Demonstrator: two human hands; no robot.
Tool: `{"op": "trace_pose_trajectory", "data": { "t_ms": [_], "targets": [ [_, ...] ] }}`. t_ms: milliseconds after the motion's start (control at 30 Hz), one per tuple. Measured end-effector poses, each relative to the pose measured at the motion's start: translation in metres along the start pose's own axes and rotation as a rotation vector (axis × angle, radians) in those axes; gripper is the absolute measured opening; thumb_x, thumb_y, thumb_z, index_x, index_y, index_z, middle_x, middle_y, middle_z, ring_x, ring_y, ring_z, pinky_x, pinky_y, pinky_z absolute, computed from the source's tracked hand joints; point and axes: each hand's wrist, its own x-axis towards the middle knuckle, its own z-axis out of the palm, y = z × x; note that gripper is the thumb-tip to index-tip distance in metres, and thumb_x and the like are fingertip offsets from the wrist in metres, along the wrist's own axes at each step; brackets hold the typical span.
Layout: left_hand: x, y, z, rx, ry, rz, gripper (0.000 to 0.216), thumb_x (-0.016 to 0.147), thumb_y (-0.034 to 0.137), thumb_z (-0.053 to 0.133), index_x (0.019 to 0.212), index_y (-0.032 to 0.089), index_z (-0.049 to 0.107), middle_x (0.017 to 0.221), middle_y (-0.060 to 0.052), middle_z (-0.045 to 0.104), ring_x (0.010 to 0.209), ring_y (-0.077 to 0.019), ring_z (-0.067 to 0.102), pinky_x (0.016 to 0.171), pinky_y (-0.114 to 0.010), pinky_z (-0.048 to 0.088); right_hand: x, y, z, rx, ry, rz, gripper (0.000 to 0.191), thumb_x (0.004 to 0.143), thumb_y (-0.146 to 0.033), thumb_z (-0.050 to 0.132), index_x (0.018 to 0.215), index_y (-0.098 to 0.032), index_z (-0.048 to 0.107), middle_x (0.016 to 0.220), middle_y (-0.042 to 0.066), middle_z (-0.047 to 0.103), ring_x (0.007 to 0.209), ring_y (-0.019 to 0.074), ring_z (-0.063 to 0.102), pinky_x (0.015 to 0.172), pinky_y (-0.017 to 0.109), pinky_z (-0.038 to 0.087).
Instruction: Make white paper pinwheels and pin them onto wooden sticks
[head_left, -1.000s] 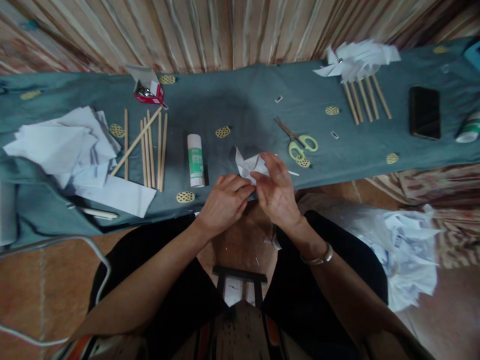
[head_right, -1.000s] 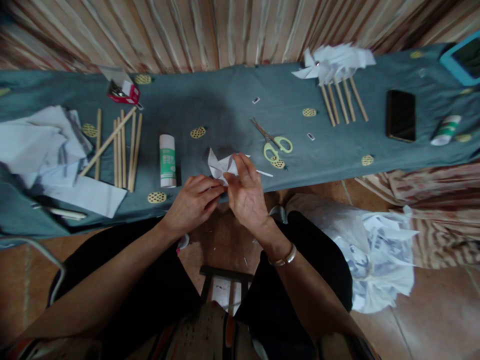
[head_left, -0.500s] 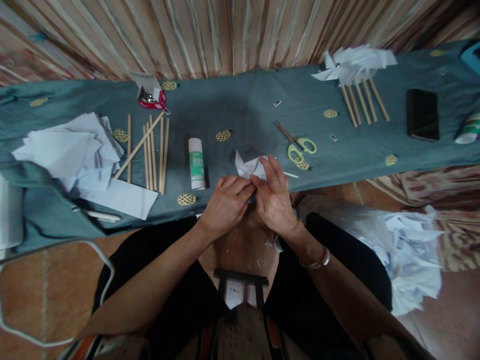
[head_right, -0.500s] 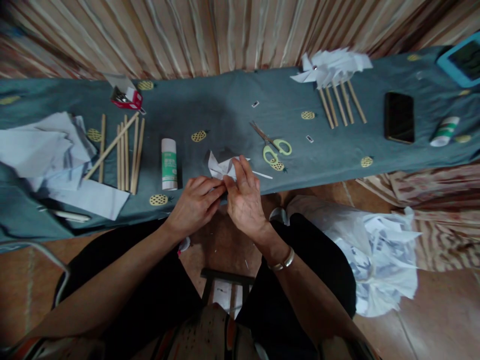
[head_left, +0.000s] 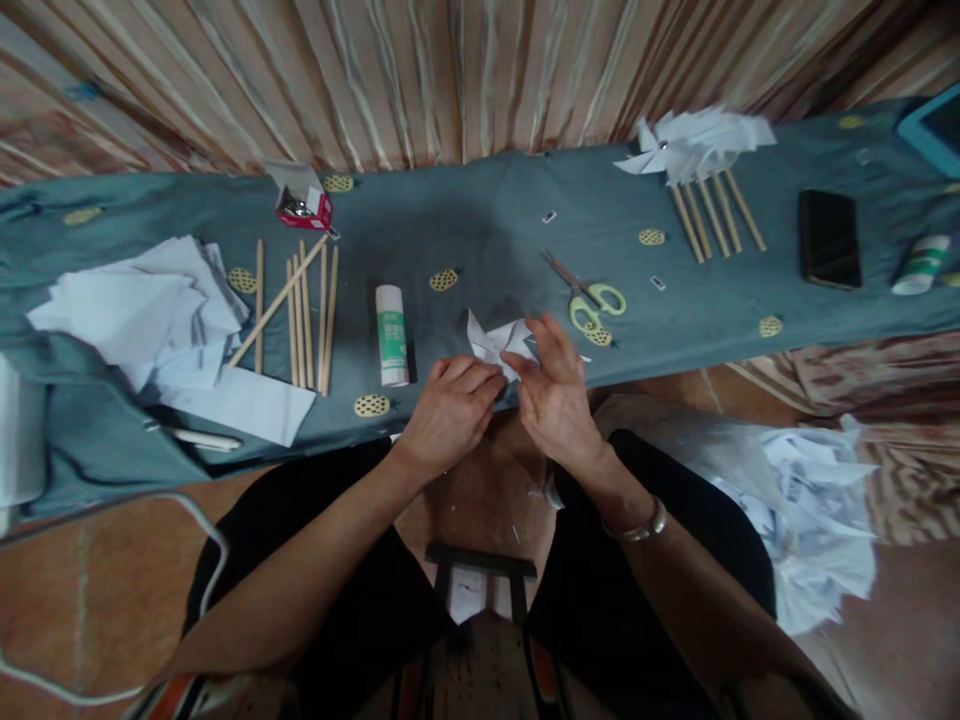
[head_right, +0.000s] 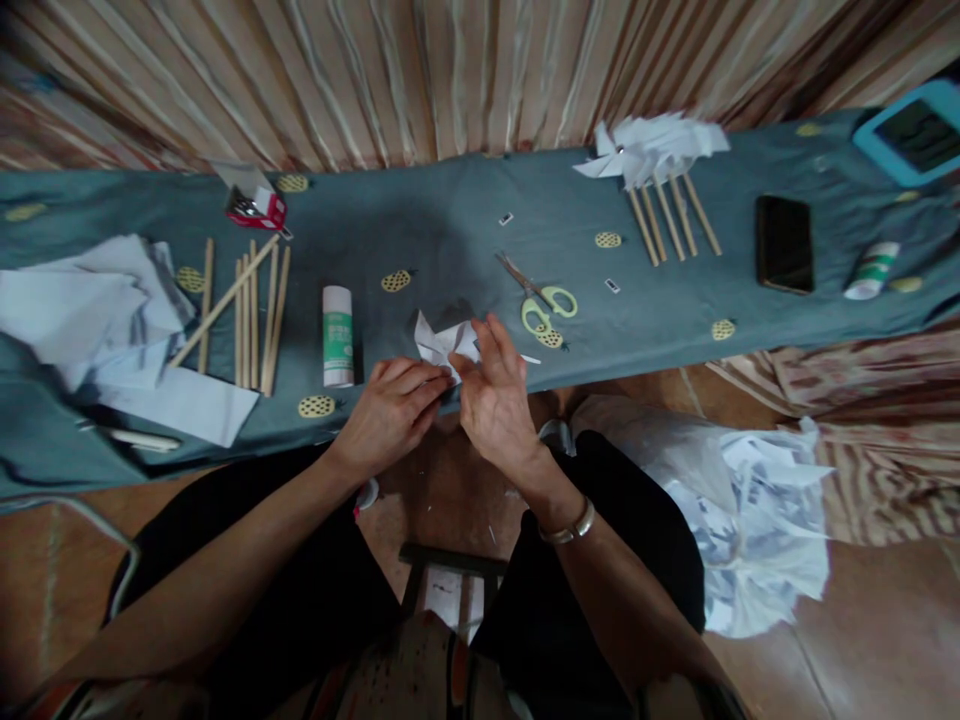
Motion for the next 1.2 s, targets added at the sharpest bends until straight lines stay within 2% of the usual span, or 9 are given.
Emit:
{"op": "trace_pose_trajectory", "data": {
  "t_ms": [133, 267, 367, 567, 700, 900, 1067, 1200],
  "targets": [
    [0.001, 0.001, -0.001, 0.009, -0.036, -0.015, 0.025, 0.092, 0.013, 0.053, 0.114, 0.012, 0.065, 0.11, -0.01, 0.07, 0.104, -0.0254, 0.057, 0.085, -0.04, 0.043, -0.001, -0.003, 0.005, -0.057, -0.03, -0.024, 0.034, 0.096, -0.012, 0.038, 0.116, -0.017, 0.065, 0.15, 0.017, 0.044, 0.148, 0.0326, 0.027, 0.106, 0.058, 0.041],
    [0.001, 0.001, -0.002, 0.024, -0.055, -0.022, 0.025, 0.092, 0.013, 0.053, 0.114, 0.012, 0.065, 0.109, -0.01, 0.07, 0.103, -0.0252, 0.057, 0.085, -0.04, 0.043, -0.001, -0.006, 0.01, 0.001, -0.037, 0.003, 0.037, 0.097, -0.012, 0.035, 0.117, -0.018, 0.064, 0.15, 0.015, 0.045, 0.149, 0.0291, 0.025, 0.112, 0.055, 0.037],
    [0.001, 0.001, -0.002, 0.03, -0.052, -0.02, 0.024, 0.092, 0.014, 0.053, 0.113, 0.013, 0.065, 0.109, -0.01, 0.07, 0.103, -0.0248, 0.057, 0.085, -0.039, 0.042, -0.001, -0.006, 0.01, 0.047, -0.043, 0.012, 0.037, 0.095, -0.01, 0.035, 0.117, -0.015, 0.065, 0.151, 0.017, 0.045, 0.15, 0.0309, 0.024, 0.114, 0.057, 0.033],
    [0.001, 0.0, -0.002, 0.023, -0.036, -0.018, 0.022, 0.093, 0.015, 0.052, 0.111, 0.013, 0.065, 0.112, -0.009, 0.069, 0.103, -0.0247, 0.057, 0.087, -0.039, 0.042, -0.001, 0.002, 0.002, 0.141, 0.017, 0.051, 0.041, 0.089, -0.006, 0.038, 0.122, -0.016, 0.061, 0.155, 0.014, 0.039, 0.15, 0.0294, 0.023, 0.114, 0.057, 0.034],
    [0.0, 0.0, -0.001, 0.02, -0.036, -0.023, 0.023, 0.092, 0.014, 0.053, 0.112, 0.013, 0.065, 0.111, -0.009, 0.069, 0.103, -0.0245, 0.056, 0.087, -0.039, 0.042, 0.0, 0.001, 0.0, 0.111, -0.007, 0.03, 0.041, 0.091, -0.008, 0.037, 0.122, -0.019, 0.061, 0.157, 0.012, 0.036, 0.151, 0.0303, 0.021, 0.113, 0.059, 0.033],
    [0.001, 0.001, -0.003, 0.019, -0.074, -0.034, 0.022, 0.092, 0.013, 0.053, 0.11, 0.013, 0.065, 0.109, -0.009, 0.069, 0.104, -0.0248, 0.056, 0.087, -0.039, 0.041, 0.001, -0.003, 0.002, 0.003, -0.078, -0.002, 0.038, 0.093, -0.01, 0.04, 0.123, -0.018, 0.062, 0.156, 0.017, 0.038, 0.15, 0.0359, 0.022, 0.11, 0.062, 0.033],
    [0.003, 0.002, -0.005, 0.018, -0.1, -0.048, 0.023, 0.09, 0.012, 0.055, 0.111, 0.011, 0.064, 0.107, -0.009, 0.068, 0.104, -0.0255, 0.056, 0.087, -0.039, 0.042, 0.0, -0.007, 0.011, -0.005, -0.06, -0.013, 0.036, 0.096, -0.012, 0.039, 0.124, -0.019, 0.061, 0.151, 0.016, 0.045, 0.15, 0.032, 0.024, 0.111, 0.057, 0.035],
    [0.002, 0.001, -0.003, 0.012, -0.075, -0.041, 0.023, 0.09, 0.013, 0.056, 0.111, 0.012, 0.064, 0.107, -0.008, 0.069, 0.102, -0.025, 0.056, 0.086, -0.039, 0.042, 0.0, -0.005, 0.01, 0.027, -0.051, -0.007, 0.038, 0.094, -0.011, 0.038, 0.123, -0.018, 0.062, 0.152, 0.016, 0.044, 0.15, 0.0325, 0.021, 0.111, 0.059, 0.034]
  ]
}}
